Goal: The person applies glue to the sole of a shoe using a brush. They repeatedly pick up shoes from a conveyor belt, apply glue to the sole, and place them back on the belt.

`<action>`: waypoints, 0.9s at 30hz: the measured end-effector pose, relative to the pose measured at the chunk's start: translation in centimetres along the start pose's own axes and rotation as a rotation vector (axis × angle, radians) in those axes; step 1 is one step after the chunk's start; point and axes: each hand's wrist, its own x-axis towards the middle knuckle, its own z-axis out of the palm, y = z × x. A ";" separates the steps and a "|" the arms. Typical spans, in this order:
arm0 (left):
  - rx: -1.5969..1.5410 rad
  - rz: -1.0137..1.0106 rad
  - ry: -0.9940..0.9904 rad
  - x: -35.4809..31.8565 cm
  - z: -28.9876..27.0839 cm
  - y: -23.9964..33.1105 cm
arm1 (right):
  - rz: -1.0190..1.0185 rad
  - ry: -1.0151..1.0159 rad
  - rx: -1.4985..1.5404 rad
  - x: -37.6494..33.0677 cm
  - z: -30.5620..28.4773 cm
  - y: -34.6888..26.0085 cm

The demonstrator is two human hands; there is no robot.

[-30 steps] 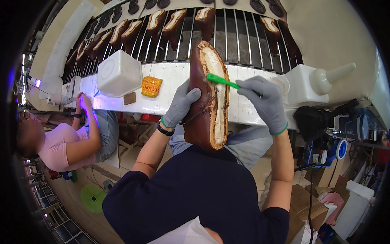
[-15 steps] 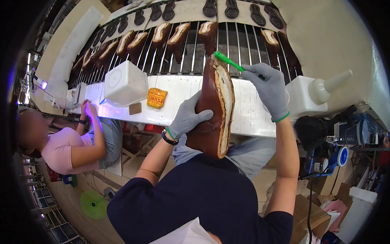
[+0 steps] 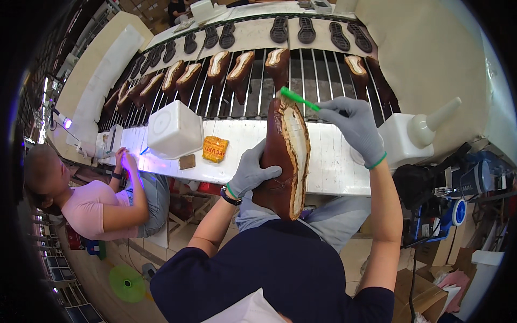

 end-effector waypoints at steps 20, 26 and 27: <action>-0.492 -0.056 -0.041 0.0 -0.2 0.4 | -0.141 -0.418 -0.083 0.5 -1.5 -1.6; -0.493 -0.066 0.012 0.1 -0.2 0.1 | -0.082 -0.498 -0.157 -0.4 -1.5 -1.5; -0.497 -0.060 0.026 0.1 -0.2 0.0 | -0.083 -0.505 -0.145 -0.8 -1.3 -1.2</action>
